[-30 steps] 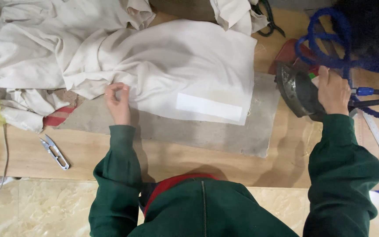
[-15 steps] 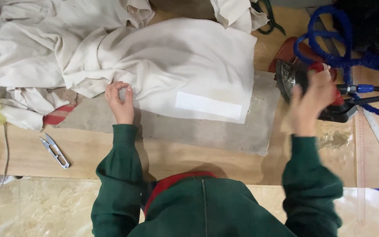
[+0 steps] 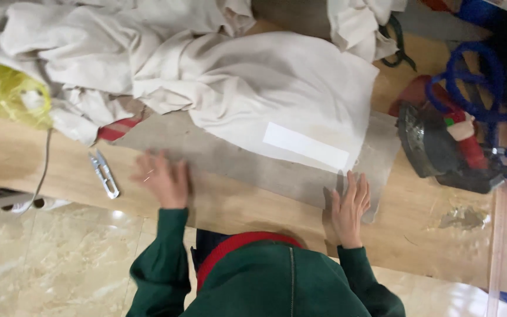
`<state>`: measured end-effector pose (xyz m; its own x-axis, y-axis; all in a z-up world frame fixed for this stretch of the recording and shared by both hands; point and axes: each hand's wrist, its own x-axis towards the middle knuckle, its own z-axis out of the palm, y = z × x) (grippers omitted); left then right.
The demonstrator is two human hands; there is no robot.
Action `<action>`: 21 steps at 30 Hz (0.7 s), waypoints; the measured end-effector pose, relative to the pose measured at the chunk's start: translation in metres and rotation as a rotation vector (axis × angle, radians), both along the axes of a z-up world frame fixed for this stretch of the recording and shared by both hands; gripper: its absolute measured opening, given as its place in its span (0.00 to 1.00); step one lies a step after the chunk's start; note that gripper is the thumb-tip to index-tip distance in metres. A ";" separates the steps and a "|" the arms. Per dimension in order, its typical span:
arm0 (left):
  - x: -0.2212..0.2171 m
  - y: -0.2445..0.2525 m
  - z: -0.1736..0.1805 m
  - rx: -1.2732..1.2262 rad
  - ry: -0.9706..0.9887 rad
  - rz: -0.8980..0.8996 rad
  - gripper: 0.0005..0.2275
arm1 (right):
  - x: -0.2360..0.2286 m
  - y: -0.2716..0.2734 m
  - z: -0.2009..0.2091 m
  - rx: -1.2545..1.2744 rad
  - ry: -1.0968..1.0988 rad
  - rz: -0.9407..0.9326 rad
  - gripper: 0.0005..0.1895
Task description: The person irons a piece of white fabric on a wooden table, then retrieves a wooden block from a drawer and places it on the table. They fold the fabric, use shears to cut a strip from it, and then iron the fabric again.
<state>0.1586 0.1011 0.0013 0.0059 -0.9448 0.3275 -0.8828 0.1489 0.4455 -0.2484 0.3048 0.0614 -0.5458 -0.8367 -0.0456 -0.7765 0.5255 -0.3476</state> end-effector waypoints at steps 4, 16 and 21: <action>0.109 0.051 -0.025 -0.318 0.253 0.451 0.17 | 0.025 0.009 -0.002 -0.019 -0.081 -0.035 0.33; 0.137 0.029 -0.117 0.164 0.913 0.698 0.20 | 0.126 -0.001 0.024 -0.191 -0.078 0.116 0.34; 0.161 0.029 -0.156 0.327 0.898 0.633 0.19 | 0.168 0.018 0.021 -0.212 -0.192 0.161 0.32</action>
